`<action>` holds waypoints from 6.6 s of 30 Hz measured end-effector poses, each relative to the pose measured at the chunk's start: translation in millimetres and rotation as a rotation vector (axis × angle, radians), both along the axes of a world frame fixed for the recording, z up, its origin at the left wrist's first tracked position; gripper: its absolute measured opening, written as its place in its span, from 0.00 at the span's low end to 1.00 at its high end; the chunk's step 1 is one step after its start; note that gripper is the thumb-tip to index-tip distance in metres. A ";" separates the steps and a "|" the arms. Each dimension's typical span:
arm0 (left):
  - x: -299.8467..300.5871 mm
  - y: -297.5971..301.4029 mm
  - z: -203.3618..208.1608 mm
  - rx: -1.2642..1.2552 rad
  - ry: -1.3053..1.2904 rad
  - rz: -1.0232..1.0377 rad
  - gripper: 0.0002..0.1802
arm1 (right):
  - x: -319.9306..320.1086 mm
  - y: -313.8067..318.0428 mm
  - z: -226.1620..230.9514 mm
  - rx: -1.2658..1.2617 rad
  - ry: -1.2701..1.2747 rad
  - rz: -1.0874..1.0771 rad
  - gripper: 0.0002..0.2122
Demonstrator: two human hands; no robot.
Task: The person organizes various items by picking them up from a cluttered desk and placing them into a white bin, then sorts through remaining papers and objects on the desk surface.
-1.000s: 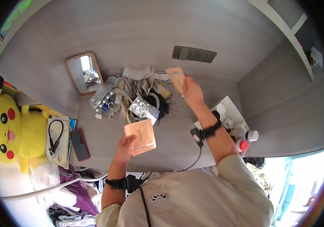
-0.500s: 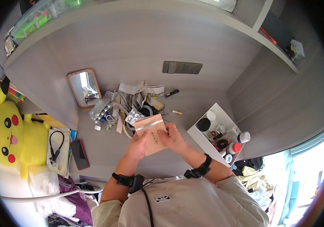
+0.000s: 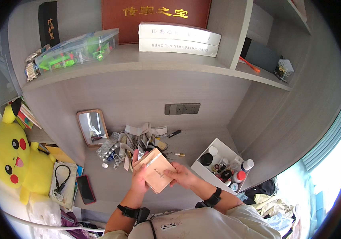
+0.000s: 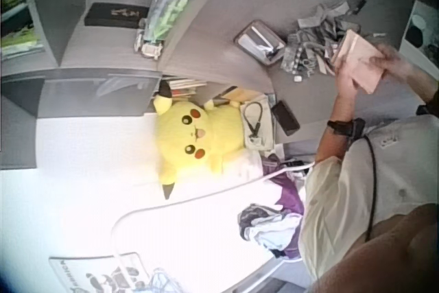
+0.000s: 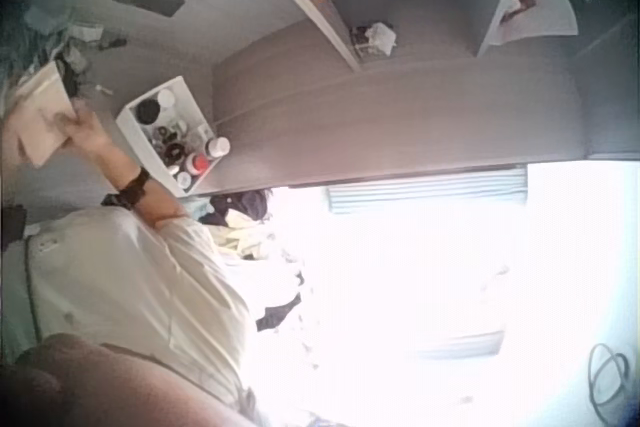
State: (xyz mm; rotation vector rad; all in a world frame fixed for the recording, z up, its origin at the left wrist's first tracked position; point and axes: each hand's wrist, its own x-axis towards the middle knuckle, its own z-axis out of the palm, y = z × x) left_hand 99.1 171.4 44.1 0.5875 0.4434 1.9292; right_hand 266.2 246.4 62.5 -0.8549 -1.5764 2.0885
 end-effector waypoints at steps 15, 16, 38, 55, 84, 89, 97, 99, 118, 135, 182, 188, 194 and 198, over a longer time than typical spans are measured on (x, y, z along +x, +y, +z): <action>-23.9 -30.1 64.5 0.219 0.151 0.206 0.36 | -19.2 -25.3 101.8 0.518 0.228 -0.083 0.12; -33.1 -29.8 60.0 0.244 0.229 0.300 0.42 | -20.4 -31.7 127.8 0.627 0.240 -0.134 0.12; -109.8 -102.2 13.3 0.052 0.279 0.262 0.24 | -187.0 47.9 409.6 1.478 -0.451 -0.402 0.11; -129.5 -108.3 4.6 -0.094 0.260 0.203 0.19 | -77.0 108.5 444.4 1.663 0.256 -0.349 0.09; -109.3 -88.7 3.6 -0.361 0.268 0.199 0.14 | -31.2 119.6 414.4 2.336 -0.619 -0.296 0.17; -105.7 -85.4 -1.8 -0.361 0.300 0.125 0.13 | -52.3 108.5 406.6 2.173 -0.818 -0.293 0.12; -101.2 -91.1 -13.8 -0.438 0.404 -0.429 0.09 | -31.6 19.1 309.9 2.130 -0.220 -0.569 0.10; -97.3 -85.9 -13.7 -0.394 0.452 -0.540 0.09 | -22.6 -3.0 269.1 1.885 -0.120 -0.210 0.05; -82.1 -111.5 -44.7 -0.483 0.531 -0.415 0.07 | -15.5 122.8 -138.2 0.978 -1.027 0.055 0.11; -42.8 -16.4 -28.5 -0.473 0.623 -0.557 0.07 | 221.1 154.1 -97.2 0.962 -0.949 -0.511 0.11; -80.4 -7.0 -118.0 -0.922 0.337 0.047 0.35 | -102.6 111.7 -93.8 0.360 -0.456 -0.020 0.16; -74.2 -2.3 -114.8 -0.771 0.198 0.037 0.19 | -75.9 80.3 -76.3 0.530 -0.318 0.015 0.18; -64.9 -13.5 -91.5 -0.732 0.447 -0.001 0.17 | -45.3 68.0 -86.4 0.550 -0.033 0.026 0.19; -60.6 -14.4 -85.0 -0.594 0.368 -0.013 0.16 | -45.1 61.5 -90.4 0.555 0.117 -0.052 0.21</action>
